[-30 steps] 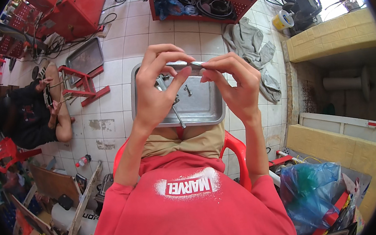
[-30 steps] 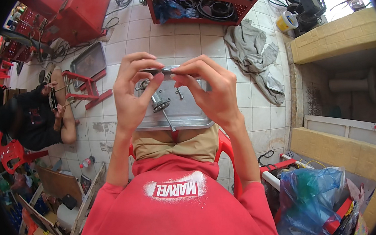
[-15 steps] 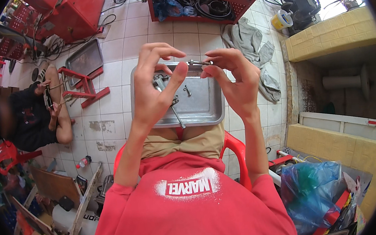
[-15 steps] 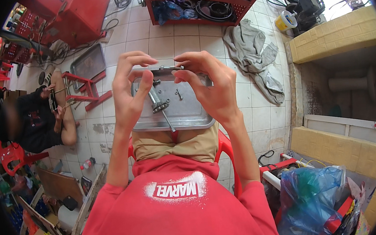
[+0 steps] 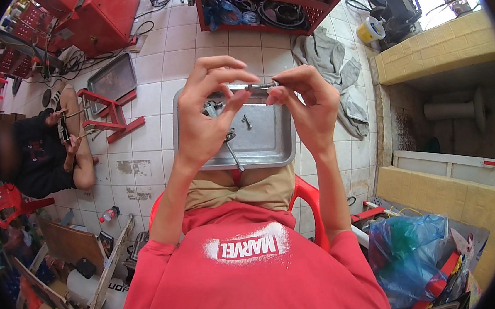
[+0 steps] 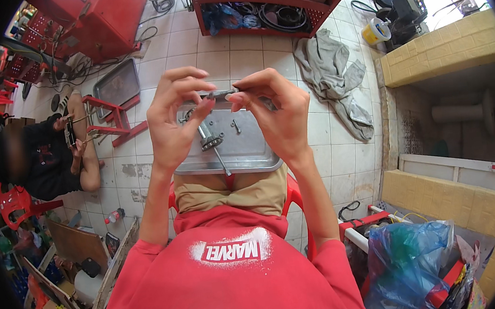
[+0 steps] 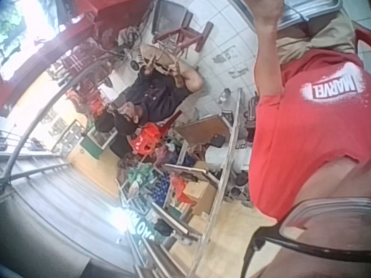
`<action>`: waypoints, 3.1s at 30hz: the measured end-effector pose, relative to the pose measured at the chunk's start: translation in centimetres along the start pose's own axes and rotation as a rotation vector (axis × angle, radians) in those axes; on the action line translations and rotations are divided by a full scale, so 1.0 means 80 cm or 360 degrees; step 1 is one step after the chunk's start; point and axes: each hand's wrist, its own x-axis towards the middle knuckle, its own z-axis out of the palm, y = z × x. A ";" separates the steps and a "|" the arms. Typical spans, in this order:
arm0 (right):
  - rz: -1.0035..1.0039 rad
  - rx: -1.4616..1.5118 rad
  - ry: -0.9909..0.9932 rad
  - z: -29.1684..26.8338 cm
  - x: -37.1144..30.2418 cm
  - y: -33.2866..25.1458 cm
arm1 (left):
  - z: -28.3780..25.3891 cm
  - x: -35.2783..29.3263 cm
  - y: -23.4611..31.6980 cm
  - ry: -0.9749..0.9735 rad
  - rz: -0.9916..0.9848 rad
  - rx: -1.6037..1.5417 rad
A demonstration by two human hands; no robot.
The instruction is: The person assembles a mechanical part, likely a bicycle hub, using a metal tray to hold small components. They insert a metal rod into the hub, attach a gear, and tighten a bolt with their fingers.
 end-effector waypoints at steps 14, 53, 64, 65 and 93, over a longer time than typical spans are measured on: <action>-0.0139 0.0033 0.0034 0.007 0.012 0.001 | 0.000 0.006 0.002 0.0102 -0.0296 -0.0195; -0.0366 -0.0348 -0.0044 0.012 -0.008 0.004 | -0.016 -0.010 -0.009 -0.0103 0.0074 0.0247; -0.0304 -0.0260 -0.0014 0.011 -0.009 0.007 | -0.014 -0.012 0.000 -0.0024 0.0049 0.0439; -0.0293 -0.0237 -0.0023 0.011 -0.009 0.007 | -0.013 -0.012 0.002 -0.0004 0.0062 0.0464; -0.0136 -0.0139 -0.0205 0.032 0.000 0.014 | -0.004 -0.018 -0.001 0.0186 0.0142 0.0644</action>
